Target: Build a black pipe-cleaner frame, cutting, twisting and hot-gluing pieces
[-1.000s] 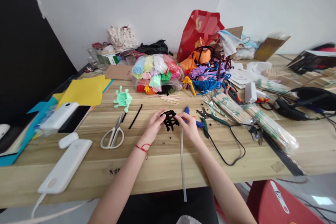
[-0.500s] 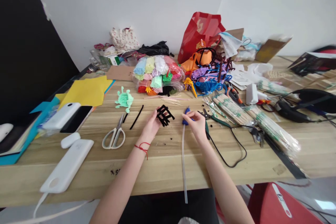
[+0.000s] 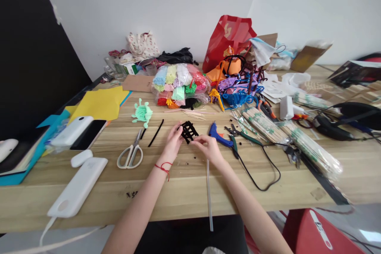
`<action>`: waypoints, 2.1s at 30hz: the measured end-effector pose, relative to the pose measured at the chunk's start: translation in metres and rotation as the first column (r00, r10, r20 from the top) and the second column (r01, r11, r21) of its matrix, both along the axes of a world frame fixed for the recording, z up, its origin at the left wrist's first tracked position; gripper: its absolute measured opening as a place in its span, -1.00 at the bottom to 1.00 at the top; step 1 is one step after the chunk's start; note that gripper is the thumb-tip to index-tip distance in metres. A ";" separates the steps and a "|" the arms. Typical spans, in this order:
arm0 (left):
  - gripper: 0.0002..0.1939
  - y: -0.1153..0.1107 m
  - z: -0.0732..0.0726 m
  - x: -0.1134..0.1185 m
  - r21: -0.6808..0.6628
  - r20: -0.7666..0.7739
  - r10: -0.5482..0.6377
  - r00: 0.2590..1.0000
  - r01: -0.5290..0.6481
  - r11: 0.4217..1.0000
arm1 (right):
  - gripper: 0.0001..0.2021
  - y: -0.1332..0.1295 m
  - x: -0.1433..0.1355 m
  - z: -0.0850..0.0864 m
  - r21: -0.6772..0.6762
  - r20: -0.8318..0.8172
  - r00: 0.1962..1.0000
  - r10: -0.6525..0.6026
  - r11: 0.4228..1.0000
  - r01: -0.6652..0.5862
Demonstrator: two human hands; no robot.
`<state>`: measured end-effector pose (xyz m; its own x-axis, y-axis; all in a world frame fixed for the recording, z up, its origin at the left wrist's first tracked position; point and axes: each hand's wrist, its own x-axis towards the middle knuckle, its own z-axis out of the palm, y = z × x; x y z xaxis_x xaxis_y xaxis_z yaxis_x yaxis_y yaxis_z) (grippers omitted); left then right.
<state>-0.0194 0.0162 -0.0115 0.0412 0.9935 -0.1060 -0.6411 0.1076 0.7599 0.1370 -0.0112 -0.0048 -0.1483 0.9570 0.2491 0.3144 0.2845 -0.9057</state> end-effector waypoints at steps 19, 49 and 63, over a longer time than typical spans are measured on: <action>-0.44 0.015 -0.001 -0.031 0.333 -0.402 0.423 0.812 -0.300 0.894 | -0.58 0.000 0.013 0.007 0.122 0.314 0.938 -0.144 0.986 0.110; -0.53 -0.035 0.023 0.015 0.590 -0.806 0.507 0.304 0.483 0.648 | -0.63 0.006 0.014 0.006 -0.111 -0.202 0.977 -0.067 0.993 0.046; -0.71 -0.033 0.028 0.018 0.456 -0.650 0.096 0.754 0.286 0.843 | -0.67 0.007 0.012 0.007 -0.049 -0.224 0.971 -0.077 0.996 0.068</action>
<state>-0.0010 -0.0164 0.0165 0.2528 0.8972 0.3621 -0.0028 -0.3736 0.9276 0.1492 -0.0047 0.0020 -0.0222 0.9731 0.2291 0.1190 0.2301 -0.9659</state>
